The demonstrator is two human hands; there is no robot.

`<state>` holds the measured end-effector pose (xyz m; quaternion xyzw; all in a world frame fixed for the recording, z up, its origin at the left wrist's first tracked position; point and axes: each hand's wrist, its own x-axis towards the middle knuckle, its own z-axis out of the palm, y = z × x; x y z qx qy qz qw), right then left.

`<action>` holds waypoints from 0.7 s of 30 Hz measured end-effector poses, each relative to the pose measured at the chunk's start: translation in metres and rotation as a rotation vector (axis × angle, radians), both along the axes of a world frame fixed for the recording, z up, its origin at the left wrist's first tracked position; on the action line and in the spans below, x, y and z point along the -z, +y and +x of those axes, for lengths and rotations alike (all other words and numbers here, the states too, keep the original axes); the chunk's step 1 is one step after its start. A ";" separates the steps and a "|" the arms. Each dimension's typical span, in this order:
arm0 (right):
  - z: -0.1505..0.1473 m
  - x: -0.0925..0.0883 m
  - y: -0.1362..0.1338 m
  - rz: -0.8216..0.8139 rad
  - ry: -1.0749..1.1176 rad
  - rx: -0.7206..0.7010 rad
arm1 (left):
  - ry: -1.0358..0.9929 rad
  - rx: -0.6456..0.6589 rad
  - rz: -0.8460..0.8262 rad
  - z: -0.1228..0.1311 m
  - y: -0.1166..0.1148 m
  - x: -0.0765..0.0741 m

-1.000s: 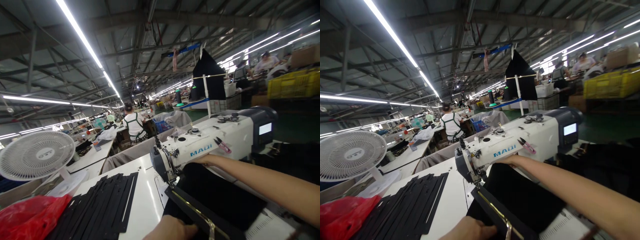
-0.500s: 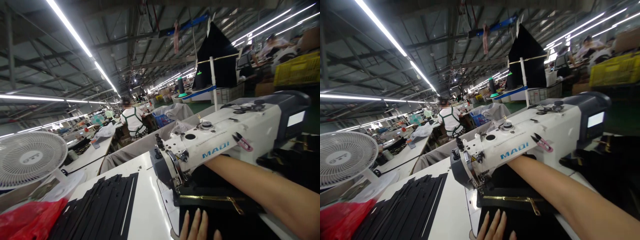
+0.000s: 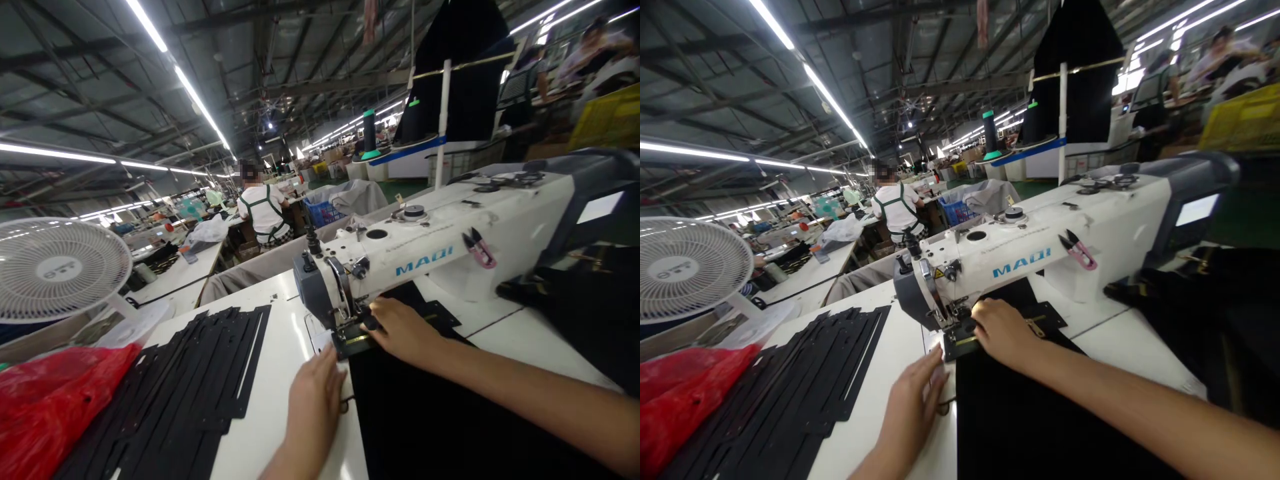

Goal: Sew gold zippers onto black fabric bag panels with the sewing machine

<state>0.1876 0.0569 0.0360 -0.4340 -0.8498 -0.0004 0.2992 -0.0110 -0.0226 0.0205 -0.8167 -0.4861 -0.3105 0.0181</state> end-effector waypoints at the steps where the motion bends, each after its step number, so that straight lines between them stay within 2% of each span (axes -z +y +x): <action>1: 0.000 0.008 -0.011 0.002 -0.018 -0.059 | 0.035 -0.030 -0.004 -0.001 0.007 0.000; 4: -0.001 0.025 -0.027 -0.007 -0.031 -0.256 | 0.097 -0.049 0.006 0.004 0.023 0.007; 7: 0.001 0.030 -0.022 -0.046 -0.009 -0.344 | 0.126 -0.040 0.033 0.010 0.027 0.013; 11: 0.001 0.028 -0.012 -0.051 -0.001 -0.366 | 0.175 -0.024 0.096 0.008 0.027 0.017; 17: -0.001 0.024 -0.017 -0.045 0.032 -0.351 | 0.300 0.072 0.154 0.004 0.034 0.016; 21: -0.001 0.022 -0.016 -0.050 0.021 -0.349 | 0.325 0.090 0.185 0.002 0.039 0.014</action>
